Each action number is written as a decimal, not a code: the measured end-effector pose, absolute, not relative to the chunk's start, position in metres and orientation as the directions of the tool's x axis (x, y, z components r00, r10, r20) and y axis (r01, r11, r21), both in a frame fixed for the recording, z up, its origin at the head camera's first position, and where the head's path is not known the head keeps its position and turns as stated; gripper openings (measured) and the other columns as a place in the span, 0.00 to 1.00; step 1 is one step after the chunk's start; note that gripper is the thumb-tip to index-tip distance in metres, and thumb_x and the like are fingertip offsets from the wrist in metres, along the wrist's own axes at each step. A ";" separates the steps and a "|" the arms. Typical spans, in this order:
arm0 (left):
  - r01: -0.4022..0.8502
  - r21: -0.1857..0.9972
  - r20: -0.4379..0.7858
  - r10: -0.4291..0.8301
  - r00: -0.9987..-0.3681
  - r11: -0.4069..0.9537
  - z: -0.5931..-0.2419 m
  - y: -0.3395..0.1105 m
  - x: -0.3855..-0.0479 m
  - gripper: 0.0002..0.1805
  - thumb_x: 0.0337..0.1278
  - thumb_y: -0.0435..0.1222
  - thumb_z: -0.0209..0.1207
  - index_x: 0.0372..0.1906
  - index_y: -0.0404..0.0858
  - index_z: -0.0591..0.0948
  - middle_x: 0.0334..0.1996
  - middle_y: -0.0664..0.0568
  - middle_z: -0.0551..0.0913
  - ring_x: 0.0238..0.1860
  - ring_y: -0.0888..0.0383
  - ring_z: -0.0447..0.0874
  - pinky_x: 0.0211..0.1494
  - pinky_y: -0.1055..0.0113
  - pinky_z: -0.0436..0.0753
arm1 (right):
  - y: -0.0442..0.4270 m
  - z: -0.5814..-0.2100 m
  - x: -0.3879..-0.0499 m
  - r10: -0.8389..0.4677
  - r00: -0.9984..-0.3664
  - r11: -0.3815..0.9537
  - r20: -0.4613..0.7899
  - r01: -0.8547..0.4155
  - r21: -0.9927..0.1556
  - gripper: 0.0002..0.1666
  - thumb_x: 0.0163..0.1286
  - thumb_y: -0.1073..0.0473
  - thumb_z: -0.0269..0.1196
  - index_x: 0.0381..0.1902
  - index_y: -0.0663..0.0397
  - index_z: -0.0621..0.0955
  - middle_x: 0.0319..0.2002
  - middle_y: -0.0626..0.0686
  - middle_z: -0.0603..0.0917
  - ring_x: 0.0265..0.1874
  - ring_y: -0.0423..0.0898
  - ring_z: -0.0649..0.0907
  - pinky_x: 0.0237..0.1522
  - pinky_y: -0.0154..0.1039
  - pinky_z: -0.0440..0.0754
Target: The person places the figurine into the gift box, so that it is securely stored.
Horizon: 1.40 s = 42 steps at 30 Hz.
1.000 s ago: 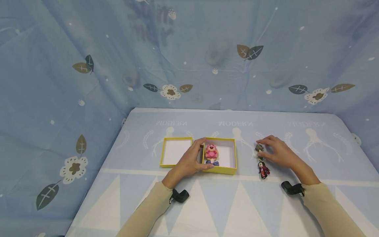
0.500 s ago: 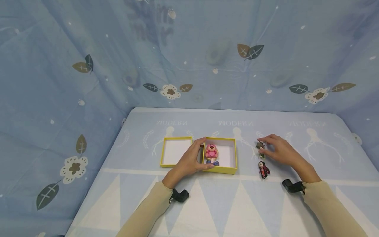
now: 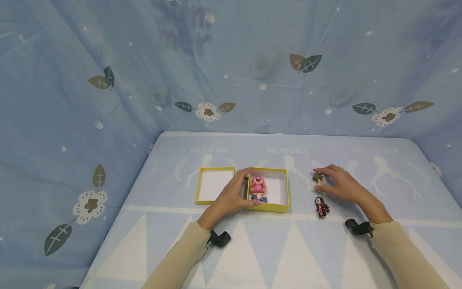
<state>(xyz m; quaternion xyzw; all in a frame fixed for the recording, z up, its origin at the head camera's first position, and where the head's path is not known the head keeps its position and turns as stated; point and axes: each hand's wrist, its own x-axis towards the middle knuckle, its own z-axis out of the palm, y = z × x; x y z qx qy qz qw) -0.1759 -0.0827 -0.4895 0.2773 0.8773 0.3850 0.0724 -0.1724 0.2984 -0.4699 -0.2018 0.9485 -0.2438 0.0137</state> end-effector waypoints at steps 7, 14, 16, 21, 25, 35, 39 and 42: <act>0.426 0.725 0.087 0.542 -0.836 0.541 -0.491 -0.083 -0.176 0.59 0.45 0.54 0.73 0.77 0.43 0.51 0.74 0.48 0.59 0.71 0.54 0.65 0.72 0.58 0.69 | 0.304 -0.473 -0.175 -0.393 -0.919 0.795 0.031 -0.357 -0.491 0.35 0.64 0.49 0.69 0.64 0.61 0.75 0.54 0.66 0.76 0.56 0.66 0.73 0.56 0.67 0.71; 0.420 0.715 0.075 0.536 -0.841 0.558 -0.490 -0.082 -0.175 0.59 0.45 0.55 0.72 0.77 0.44 0.51 0.74 0.49 0.59 0.72 0.54 0.63 0.74 0.58 0.67 | 0.305 -0.473 -0.176 -0.396 -0.918 0.800 0.002 -0.347 -0.489 0.35 0.66 0.48 0.67 0.65 0.61 0.74 0.55 0.67 0.75 0.57 0.67 0.72 0.57 0.68 0.70; 0.421 0.713 0.075 0.536 -0.841 0.561 -0.489 -0.082 -0.175 0.59 0.45 0.55 0.72 0.77 0.44 0.51 0.74 0.50 0.59 0.72 0.54 0.62 0.74 0.57 0.67 | 0.305 -0.473 -0.176 -0.398 -0.917 0.800 0.003 -0.349 -0.488 0.36 0.65 0.47 0.67 0.65 0.61 0.74 0.55 0.67 0.74 0.57 0.66 0.72 0.56 0.68 0.70; 0.415 0.716 0.071 0.532 -0.844 0.562 -0.490 -0.082 -0.175 0.59 0.45 0.56 0.72 0.77 0.44 0.51 0.74 0.50 0.59 0.73 0.54 0.62 0.74 0.57 0.66 | 0.304 -0.472 -0.175 -0.397 -0.918 0.807 -0.005 -0.347 -0.477 0.41 0.61 0.43 0.70 0.66 0.60 0.74 0.56 0.66 0.74 0.57 0.66 0.72 0.56 0.68 0.71; 0.414 0.713 0.069 0.531 -0.845 0.566 -0.490 -0.082 -0.175 0.59 0.45 0.56 0.71 0.77 0.45 0.51 0.74 0.50 0.58 0.73 0.55 0.61 0.74 0.57 0.66 | 0.304 -0.472 -0.174 -0.403 -0.915 0.814 -0.012 -0.353 -0.461 0.43 0.58 0.43 0.72 0.66 0.59 0.74 0.57 0.66 0.74 0.58 0.66 0.72 0.56 0.68 0.71; 0.428 0.710 0.089 0.531 -0.843 0.560 -0.492 -0.082 -0.176 0.59 0.44 0.55 0.72 0.77 0.46 0.51 0.74 0.51 0.59 0.73 0.54 0.61 0.74 0.54 0.66 | 0.309 -0.474 -0.173 -0.450 -0.893 0.810 -0.020 -0.398 -0.429 0.47 0.54 0.47 0.75 0.67 0.59 0.72 0.57 0.65 0.73 0.58 0.65 0.71 0.56 0.67 0.70; 0.433 0.710 0.097 0.531 -0.842 0.555 -0.492 -0.082 -0.176 0.59 0.44 0.55 0.73 0.77 0.45 0.51 0.74 0.51 0.60 0.72 0.53 0.62 0.74 0.54 0.66 | 0.312 -0.470 -0.170 -0.506 -0.863 0.774 -0.017 -0.445 -0.450 0.46 0.54 0.56 0.75 0.68 0.61 0.70 0.58 0.65 0.73 0.58 0.65 0.71 0.56 0.66 0.71; 0.436 0.709 0.102 0.531 -0.841 0.554 -0.491 -0.083 -0.175 0.59 0.44 0.55 0.72 0.77 0.45 0.51 0.74 0.50 0.60 0.72 0.53 0.62 0.74 0.54 0.66 | 0.313 -0.468 -0.171 -0.540 -0.842 0.749 -0.021 -0.469 -0.468 0.45 0.55 0.63 0.74 0.69 0.62 0.69 0.59 0.64 0.72 0.59 0.65 0.70 0.56 0.66 0.70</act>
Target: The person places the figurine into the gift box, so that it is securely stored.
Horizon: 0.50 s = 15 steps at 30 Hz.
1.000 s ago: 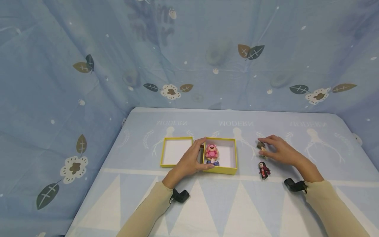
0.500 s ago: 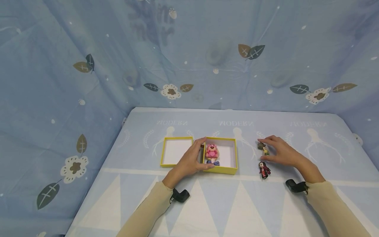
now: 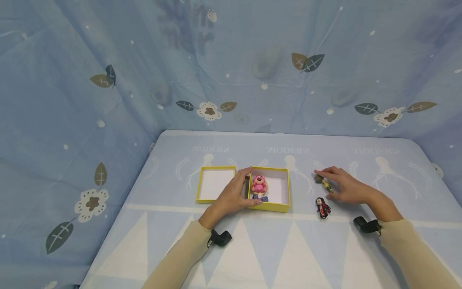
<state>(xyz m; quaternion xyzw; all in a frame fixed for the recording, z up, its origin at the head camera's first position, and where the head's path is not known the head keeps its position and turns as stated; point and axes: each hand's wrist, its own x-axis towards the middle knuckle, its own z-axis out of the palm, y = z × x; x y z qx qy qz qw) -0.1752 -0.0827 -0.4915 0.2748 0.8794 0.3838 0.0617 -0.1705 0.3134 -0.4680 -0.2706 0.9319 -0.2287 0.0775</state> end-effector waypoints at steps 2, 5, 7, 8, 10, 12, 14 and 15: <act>0.438 0.706 0.102 0.531 -0.841 0.556 -0.491 -0.083 -0.175 0.59 0.44 0.55 0.72 0.77 0.45 0.51 0.74 0.50 0.60 0.72 0.53 0.62 0.74 0.54 0.66 | 0.314 -0.467 -0.172 -0.547 -0.837 0.746 -0.026 -0.473 -0.468 0.43 0.56 0.67 0.72 0.69 0.61 0.69 0.60 0.64 0.72 0.59 0.64 0.70 0.57 0.66 0.71; 0.437 0.706 0.101 0.531 -0.841 0.557 -0.492 -0.083 -0.175 0.59 0.44 0.55 0.72 0.77 0.44 0.51 0.73 0.50 0.60 0.72 0.53 0.62 0.74 0.54 0.66 | 0.314 -0.468 -0.173 -0.540 -0.841 0.757 -0.028 -0.471 -0.453 0.42 0.57 0.67 0.71 0.69 0.60 0.70 0.59 0.64 0.73 0.59 0.64 0.71 0.57 0.65 0.72; 0.435 0.706 0.099 0.531 -0.841 0.558 -0.492 -0.083 -0.176 0.59 0.44 0.55 0.72 0.77 0.44 0.51 0.73 0.50 0.60 0.73 0.54 0.62 0.74 0.55 0.66 | 0.312 -0.469 -0.174 -0.531 -0.847 0.765 -0.029 -0.464 -0.446 0.42 0.56 0.65 0.73 0.69 0.60 0.70 0.58 0.63 0.74 0.58 0.63 0.72 0.56 0.65 0.73; 0.434 0.708 0.098 0.531 -0.842 0.557 -0.492 -0.083 -0.176 0.59 0.44 0.55 0.72 0.77 0.45 0.51 0.74 0.50 0.60 0.73 0.54 0.62 0.74 0.55 0.66 | 0.312 -0.468 -0.174 -0.527 -0.849 0.768 -0.034 -0.458 -0.447 0.43 0.56 0.63 0.74 0.68 0.59 0.71 0.58 0.63 0.74 0.58 0.63 0.72 0.56 0.65 0.73; 0.435 0.707 0.100 0.530 -0.842 0.558 -0.493 -0.083 -0.176 0.59 0.44 0.55 0.72 0.77 0.45 0.51 0.74 0.51 0.60 0.73 0.54 0.61 0.74 0.55 0.66 | 0.312 -0.468 -0.174 -0.522 -0.852 0.771 -0.047 -0.447 -0.454 0.44 0.55 0.59 0.75 0.69 0.59 0.71 0.59 0.63 0.73 0.59 0.64 0.71 0.57 0.66 0.72; 0.435 0.708 0.101 0.530 -0.842 0.556 -0.493 -0.082 -0.176 0.59 0.44 0.56 0.72 0.77 0.45 0.51 0.74 0.51 0.59 0.73 0.54 0.61 0.74 0.55 0.66 | 0.312 -0.466 -0.174 -0.523 -0.850 0.768 -0.064 -0.437 -0.468 0.46 0.55 0.56 0.75 0.69 0.59 0.70 0.60 0.63 0.72 0.60 0.64 0.70 0.57 0.67 0.70; 0.433 0.709 0.101 0.528 -0.843 0.556 -0.494 -0.082 -0.176 0.59 0.44 0.56 0.72 0.77 0.46 0.51 0.74 0.51 0.59 0.73 0.54 0.61 0.74 0.55 0.66 | 0.312 -0.465 -0.173 -0.529 -0.846 0.765 -0.071 -0.439 -0.471 0.46 0.56 0.54 0.74 0.69 0.60 0.69 0.61 0.64 0.71 0.60 0.65 0.69 0.57 0.68 0.70; 0.432 0.710 0.101 0.528 -0.843 0.556 -0.494 -0.082 -0.176 0.59 0.44 0.56 0.72 0.77 0.46 0.51 0.74 0.51 0.59 0.73 0.54 0.61 0.74 0.55 0.66 | 0.313 -0.465 -0.173 -0.533 -0.843 0.763 -0.074 -0.442 -0.471 0.45 0.57 0.53 0.74 0.70 0.60 0.69 0.61 0.64 0.71 0.61 0.65 0.69 0.57 0.67 0.70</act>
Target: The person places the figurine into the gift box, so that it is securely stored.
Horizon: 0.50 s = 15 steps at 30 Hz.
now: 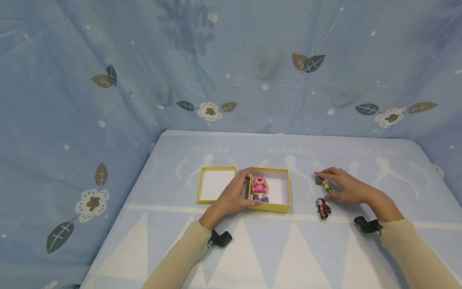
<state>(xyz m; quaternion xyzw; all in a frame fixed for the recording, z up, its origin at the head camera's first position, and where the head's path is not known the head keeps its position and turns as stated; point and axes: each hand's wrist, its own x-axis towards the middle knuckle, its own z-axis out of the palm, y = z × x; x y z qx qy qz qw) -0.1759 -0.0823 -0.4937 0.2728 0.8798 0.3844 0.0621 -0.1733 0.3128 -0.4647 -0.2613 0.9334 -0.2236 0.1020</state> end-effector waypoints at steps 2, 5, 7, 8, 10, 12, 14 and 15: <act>0.429 0.712 0.097 0.527 -0.844 0.556 -0.494 -0.082 -0.176 0.59 0.44 0.55 0.72 0.77 0.46 0.51 0.74 0.51 0.59 0.73 0.54 0.61 0.74 0.55 0.66 | 0.313 -0.463 -0.173 -0.540 -0.838 0.759 -0.075 -0.447 -0.474 0.44 0.58 0.53 0.73 0.70 0.60 0.69 0.61 0.64 0.71 0.61 0.65 0.69 0.57 0.67 0.70; 0.428 0.707 0.094 0.526 -0.845 0.562 -0.493 -0.082 -0.175 0.59 0.44 0.56 0.72 0.77 0.46 0.50 0.74 0.52 0.59 0.73 0.55 0.61 0.74 0.55 0.65 | 0.313 -0.462 -0.173 -0.539 -0.837 0.759 -0.090 -0.438 -0.481 0.44 0.58 0.53 0.72 0.69 0.61 0.70 0.61 0.65 0.71 0.61 0.65 0.69 0.57 0.67 0.70; 0.429 0.704 0.094 0.525 -0.846 0.565 -0.493 -0.082 -0.175 0.59 0.44 0.56 0.72 0.77 0.47 0.50 0.74 0.52 0.59 0.74 0.54 0.60 0.74 0.55 0.65 | 0.312 -0.461 -0.173 -0.538 -0.837 0.758 -0.096 -0.431 -0.490 0.44 0.58 0.52 0.73 0.69 0.61 0.70 0.61 0.65 0.71 0.61 0.65 0.69 0.57 0.68 0.70; 0.429 0.703 0.094 0.525 -0.846 0.567 -0.493 -0.082 -0.175 0.59 0.44 0.56 0.72 0.77 0.47 0.50 0.74 0.52 0.59 0.74 0.54 0.60 0.75 0.55 0.65 | 0.312 -0.461 -0.173 -0.537 -0.838 0.758 -0.101 -0.427 -0.493 0.44 0.57 0.51 0.73 0.68 0.61 0.70 0.62 0.65 0.71 0.61 0.66 0.69 0.57 0.68 0.69; 0.431 0.701 0.094 0.525 -0.846 0.569 -0.493 -0.082 -0.175 0.59 0.44 0.56 0.72 0.77 0.47 0.50 0.74 0.52 0.59 0.74 0.54 0.60 0.75 0.54 0.65 | 0.313 -0.461 -0.173 -0.536 -0.837 0.759 -0.110 -0.421 -0.497 0.44 0.58 0.50 0.73 0.68 0.60 0.71 0.62 0.65 0.71 0.61 0.66 0.69 0.58 0.68 0.69; 0.431 0.699 0.093 0.526 -0.846 0.570 -0.493 -0.082 -0.176 0.59 0.44 0.56 0.72 0.77 0.47 0.50 0.74 0.52 0.59 0.74 0.54 0.60 0.75 0.55 0.65 | 0.313 -0.461 -0.173 -0.540 -0.834 0.756 -0.113 -0.422 -0.501 0.44 0.59 0.50 0.72 0.69 0.61 0.70 0.63 0.66 0.71 0.61 0.66 0.69 0.57 0.69 0.69; 0.435 0.698 0.096 0.528 -0.844 0.568 -0.493 -0.082 -0.176 0.59 0.44 0.56 0.72 0.77 0.46 0.50 0.74 0.52 0.59 0.73 0.54 0.61 0.74 0.55 0.65 | 0.314 -0.461 -0.173 -0.541 -0.833 0.755 -0.116 -0.420 -0.503 0.43 0.60 0.50 0.71 0.69 0.61 0.70 0.63 0.66 0.71 0.62 0.67 0.69 0.57 0.69 0.69; 0.436 0.697 0.096 0.529 -0.843 0.569 -0.493 -0.082 -0.176 0.59 0.44 0.56 0.72 0.77 0.46 0.50 0.74 0.52 0.59 0.73 0.54 0.61 0.74 0.55 0.65 | 0.314 -0.461 -0.174 -0.539 -0.835 0.756 -0.114 -0.419 -0.504 0.43 0.60 0.51 0.71 0.69 0.61 0.70 0.63 0.66 0.71 0.61 0.67 0.70 0.57 0.69 0.69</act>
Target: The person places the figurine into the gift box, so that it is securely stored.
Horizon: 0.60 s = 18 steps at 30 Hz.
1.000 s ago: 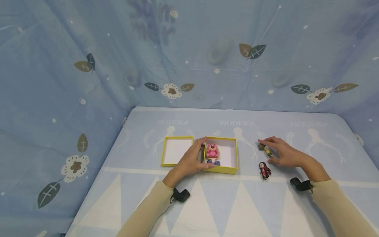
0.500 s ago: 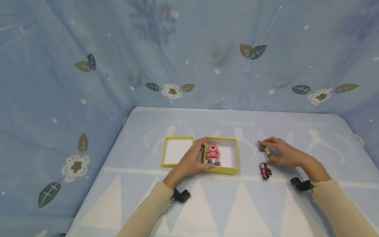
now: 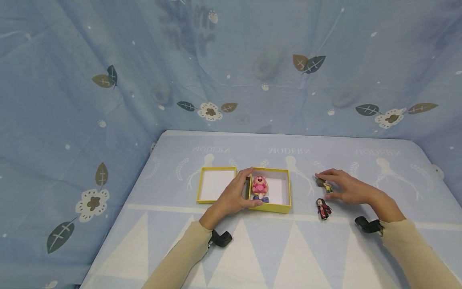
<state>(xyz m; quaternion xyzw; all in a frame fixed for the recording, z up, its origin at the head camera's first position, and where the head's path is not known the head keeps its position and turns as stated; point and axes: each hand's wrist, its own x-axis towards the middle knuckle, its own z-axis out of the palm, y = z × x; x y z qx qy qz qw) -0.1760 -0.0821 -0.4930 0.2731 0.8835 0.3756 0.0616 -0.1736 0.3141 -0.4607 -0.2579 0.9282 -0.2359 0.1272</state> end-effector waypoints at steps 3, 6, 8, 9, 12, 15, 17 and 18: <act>0.439 0.697 0.099 0.530 -0.842 0.566 -0.493 -0.082 -0.176 0.59 0.44 0.57 0.72 0.77 0.46 0.50 0.74 0.51 0.59 0.73 0.54 0.61 0.74 0.55 0.66 | 0.313 -0.461 -0.174 -0.529 -0.843 0.761 -0.102 -0.418 -0.496 0.43 0.57 0.51 0.73 0.67 0.60 0.72 0.61 0.65 0.73 0.60 0.65 0.72 0.57 0.68 0.70; 0.442 0.695 0.101 0.531 -0.841 0.568 -0.493 -0.082 -0.176 0.59 0.44 0.57 0.71 0.77 0.46 0.50 0.74 0.51 0.58 0.73 0.53 0.61 0.74 0.54 0.65 | 0.311 -0.461 -0.174 -0.514 -0.854 0.766 -0.084 -0.413 -0.492 0.43 0.53 0.51 0.75 0.65 0.58 0.74 0.59 0.64 0.75 0.59 0.65 0.73 0.57 0.67 0.71; 0.447 0.692 0.106 0.533 -0.840 0.567 -0.493 -0.082 -0.176 0.59 0.45 0.58 0.71 0.77 0.46 0.50 0.74 0.51 0.59 0.73 0.52 0.62 0.73 0.53 0.66 | 0.309 -0.462 -0.174 -0.506 -0.859 0.768 -0.076 -0.409 -0.492 0.43 0.52 0.51 0.76 0.64 0.58 0.74 0.59 0.65 0.75 0.59 0.65 0.73 0.57 0.68 0.71; 0.447 0.692 0.106 0.533 -0.839 0.566 -0.492 -0.082 -0.176 0.59 0.45 0.58 0.71 0.77 0.46 0.50 0.74 0.51 0.59 0.72 0.52 0.62 0.73 0.53 0.67 | 0.309 -0.463 -0.174 -0.502 -0.862 0.768 -0.074 -0.405 -0.496 0.43 0.52 0.51 0.76 0.64 0.58 0.74 0.59 0.65 0.75 0.59 0.66 0.72 0.57 0.68 0.70; 0.445 0.695 0.105 0.533 -0.840 0.564 -0.492 -0.082 -0.175 0.59 0.44 0.57 0.71 0.77 0.45 0.50 0.74 0.51 0.59 0.71 0.53 0.64 0.73 0.55 0.68 | 0.307 -0.465 -0.175 -0.485 -0.873 0.773 -0.061 -0.395 -0.496 0.43 0.52 0.51 0.76 0.64 0.59 0.74 0.59 0.65 0.75 0.60 0.67 0.72 0.58 0.68 0.70; 0.436 0.701 0.097 0.530 -0.842 0.565 -0.492 -0.082 -0.175 0.59 0.44 0.57 0.72 0.77 0.46 0.50 0.74 0.51 0.59 0.71 0.53 0.64 0.73 0.55 0.68 | 0.306 -0.467 -0.177 -0.468 -0.883 0.774 -0.034 -0.391 -0.498 0.44 0.51 0.51 0.77 0.64 0.58 0.74 0.59 0.64 0.75 0.60 0.66 0.72 0.59 0.68 0.69; 0.434 0.701 0.095 0.529 -0.843 0.566 -0.492 -0.082 -0.176 0.59 0.44 0.57 0.72 0.77 0.46 0.50 0.74 0.51 0.59 0.71 0.53 0.64 0.73 0.55 0.68 | 0.305 -0.467 -0.178 -0.457 -0.889 0.769 -0.015 -0.387 -0.509 0.45 0.50 0.52 0.77 0.64 0.58 0.74 0.59 0.63 0.75 0.61 0.66 0.71 0.59 0.68 0.69; 0.431 0.702 0.092 0.528 -0.844 0.567 -0.492 -0.082 -0.175 0.59 0.44 0.57 0.72 0.77 0.46 0.50 0.74 0.51 0.59 0.71 0.53 0.64 0.73 0.55 0.68 | 0.305 -0.467 -0.178 -0.453 -0.891 0.764 -0.007 -0.385 -0.518 0.45 0.49 0.53 0.78 0.64 0.57 0.73 0.59 0.63 0.75 0.61 0.65 0.71 0.60 0.68 0.68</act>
